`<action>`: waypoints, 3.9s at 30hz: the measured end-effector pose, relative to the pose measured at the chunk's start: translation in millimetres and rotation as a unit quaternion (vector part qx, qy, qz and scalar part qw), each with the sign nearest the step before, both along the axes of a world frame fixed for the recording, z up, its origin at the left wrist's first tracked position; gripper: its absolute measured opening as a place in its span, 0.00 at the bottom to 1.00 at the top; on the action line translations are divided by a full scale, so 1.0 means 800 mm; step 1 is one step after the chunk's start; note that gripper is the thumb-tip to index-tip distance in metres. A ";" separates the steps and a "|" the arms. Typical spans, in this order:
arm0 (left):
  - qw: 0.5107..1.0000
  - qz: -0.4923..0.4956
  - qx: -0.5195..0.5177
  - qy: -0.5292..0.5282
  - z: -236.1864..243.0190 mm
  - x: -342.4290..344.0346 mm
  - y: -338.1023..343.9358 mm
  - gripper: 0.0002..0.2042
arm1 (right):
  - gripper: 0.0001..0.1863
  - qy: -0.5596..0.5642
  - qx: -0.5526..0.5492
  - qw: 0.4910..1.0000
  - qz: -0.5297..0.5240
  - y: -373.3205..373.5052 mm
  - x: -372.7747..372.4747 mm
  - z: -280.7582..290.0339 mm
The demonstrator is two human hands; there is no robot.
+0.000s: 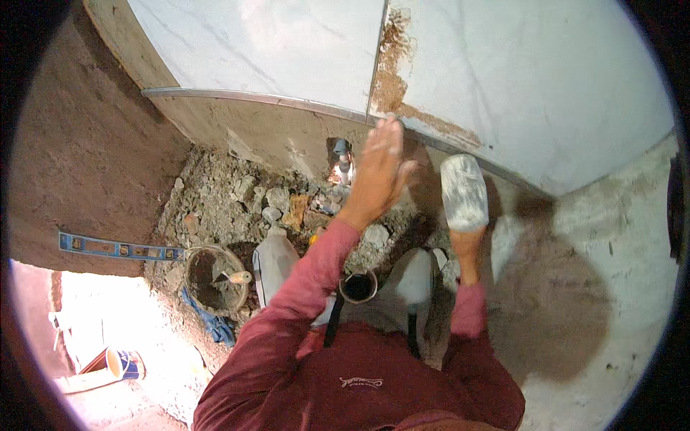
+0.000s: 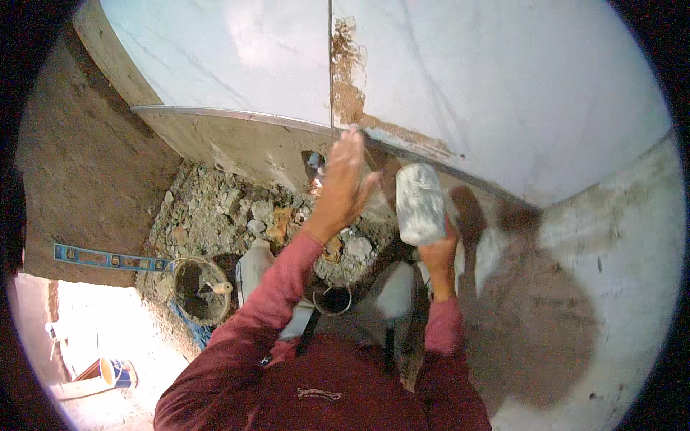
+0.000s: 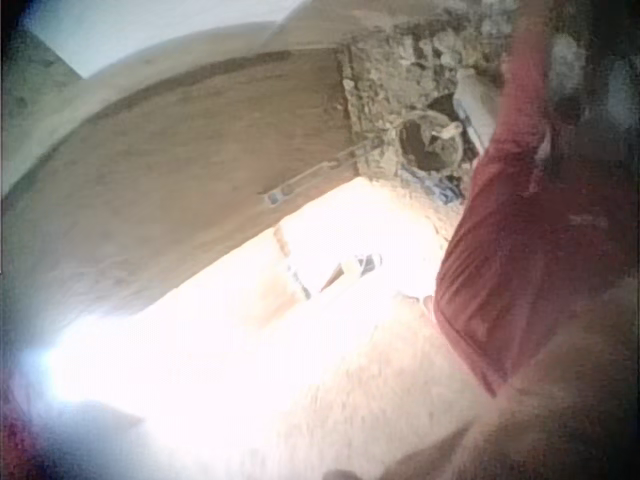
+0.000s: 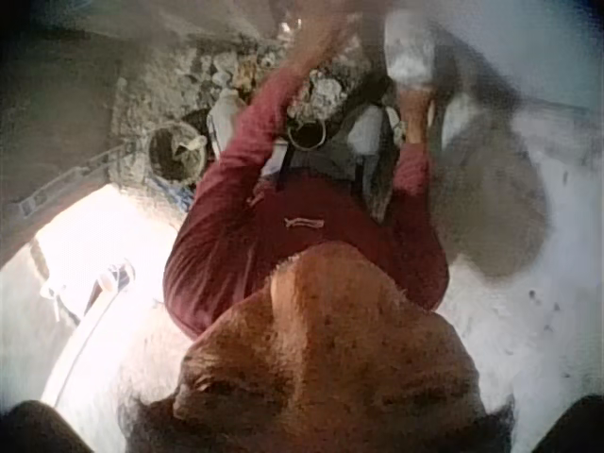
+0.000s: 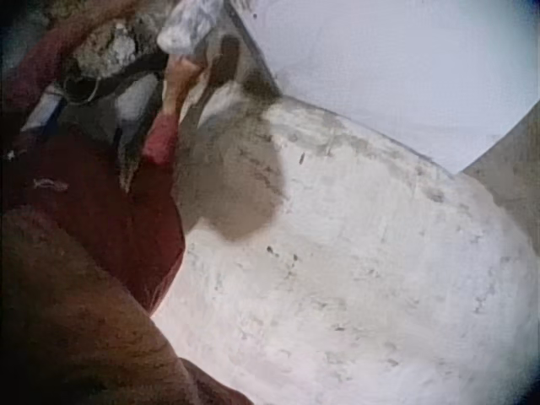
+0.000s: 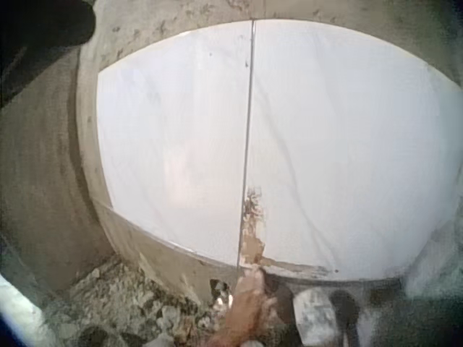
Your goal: The person places a tile covered in mortar against a wall and hammers it into position using a mallet.
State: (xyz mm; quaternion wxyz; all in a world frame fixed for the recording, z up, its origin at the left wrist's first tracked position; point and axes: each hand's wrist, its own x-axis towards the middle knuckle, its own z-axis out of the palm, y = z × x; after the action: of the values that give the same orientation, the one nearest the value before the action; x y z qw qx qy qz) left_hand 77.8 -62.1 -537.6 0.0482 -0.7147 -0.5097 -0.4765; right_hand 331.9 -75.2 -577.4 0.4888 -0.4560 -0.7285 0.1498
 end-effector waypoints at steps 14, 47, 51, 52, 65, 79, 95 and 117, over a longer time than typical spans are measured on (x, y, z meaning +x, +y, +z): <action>0.951 0.253 0.015 -0.179 -0.011 0.090 0.137 0.37 | 0.15 0.119 -0.187 0.972 -0.079 -0.001 0.099 -0.023; 0.888 0.264 0.336 0.172 0.595 0.080 0.044 0.31 | 0.19 0.240 -0.178 0.954 -0.036 -0.182 0.304 0.014; 0.888 0.213 0.373 0.160 0.554 0.069 0.055 0.32 | 0.24 0.221 -0.165 0.960 -0.042 -0.189 0.265 0.040; 0.889 0.218 0.369 0.162 0.541 0.069 0.055 0.32 | 0.24 0.208 -0.157 0.965 -0.033 -0.187 0.255 0.033; 0.924 0.192 0.283 0.173 0.486 0.015 -0.006 0.40 | 0.18 0.015 0.145 0.981 0.131 -0.106 0.030 0.393; 0.923 0.165 0.298 0.176 0.492 -0.005 -0.027 0.28 | 0.18 -0.220 0.445 0.868 -0.019 -0.032 -0.148 0.659; 0.931 0.130 0.299 0.166 0.482 -0.010 -0.035 0.22 | 0.20 -0.256 0.548 0.797 0.016 -0.043 -0.158 0.647; 0.929 0.103 0.327 0.136 0.481 -0.017 -0.040 0.20 | 0.19 -0.254 0.405 0.878 -0.012 -0.074 -0.208 0.669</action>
State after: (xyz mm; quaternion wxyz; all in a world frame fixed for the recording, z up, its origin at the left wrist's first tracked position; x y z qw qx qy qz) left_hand 64.0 -94.1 -153.1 0.3971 -0.6604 -0.3851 -0.5078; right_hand 165.3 -134.6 -42.4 0.4310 -0.2493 -0.8189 -0.2854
